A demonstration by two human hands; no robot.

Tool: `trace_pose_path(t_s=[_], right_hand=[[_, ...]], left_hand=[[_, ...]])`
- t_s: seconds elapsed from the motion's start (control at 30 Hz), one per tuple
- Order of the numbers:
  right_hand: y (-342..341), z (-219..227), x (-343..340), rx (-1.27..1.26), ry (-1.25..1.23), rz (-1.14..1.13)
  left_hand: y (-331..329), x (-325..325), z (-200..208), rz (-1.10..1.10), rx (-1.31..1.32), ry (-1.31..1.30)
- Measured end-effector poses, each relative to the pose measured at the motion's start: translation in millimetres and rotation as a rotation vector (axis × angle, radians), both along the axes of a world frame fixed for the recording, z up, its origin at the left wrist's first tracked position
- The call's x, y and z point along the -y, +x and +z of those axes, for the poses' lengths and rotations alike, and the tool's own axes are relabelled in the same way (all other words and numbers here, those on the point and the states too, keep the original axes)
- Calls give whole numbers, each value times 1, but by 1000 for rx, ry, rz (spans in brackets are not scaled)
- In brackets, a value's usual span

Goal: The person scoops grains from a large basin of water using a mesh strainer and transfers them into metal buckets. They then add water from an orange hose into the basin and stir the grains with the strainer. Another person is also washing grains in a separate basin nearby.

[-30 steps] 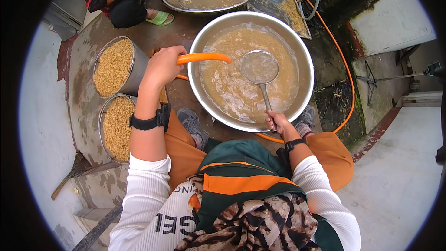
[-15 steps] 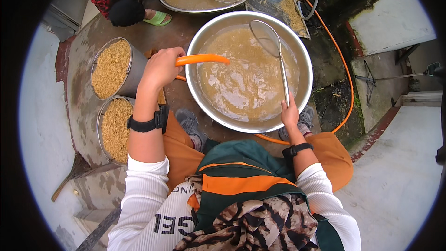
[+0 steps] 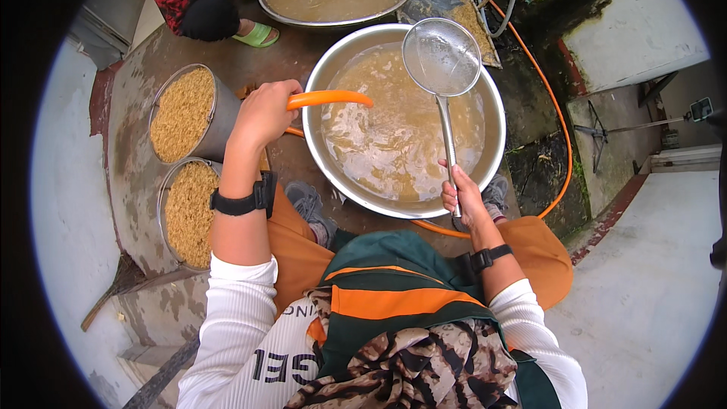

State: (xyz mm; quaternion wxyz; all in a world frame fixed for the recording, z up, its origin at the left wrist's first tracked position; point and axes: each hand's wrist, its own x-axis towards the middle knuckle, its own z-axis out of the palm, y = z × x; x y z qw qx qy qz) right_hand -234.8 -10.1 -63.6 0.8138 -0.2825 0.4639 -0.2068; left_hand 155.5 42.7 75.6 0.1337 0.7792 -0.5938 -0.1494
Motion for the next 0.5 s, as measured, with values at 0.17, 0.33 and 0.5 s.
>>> trace_pose_path(t_s=[0.17, 0.33, 0.5], right_hand=[[8, -47, 10, -218, 246, 74], [11, -87, 18, -203, 257, 50], [21, -92, 20, -997, -541, 362]], left_hand=[[0, -2, 1, 6, -21, 12], [1, -6, 1, 42, 6, 53], [2, -1, 1, 35, -10, 90]])
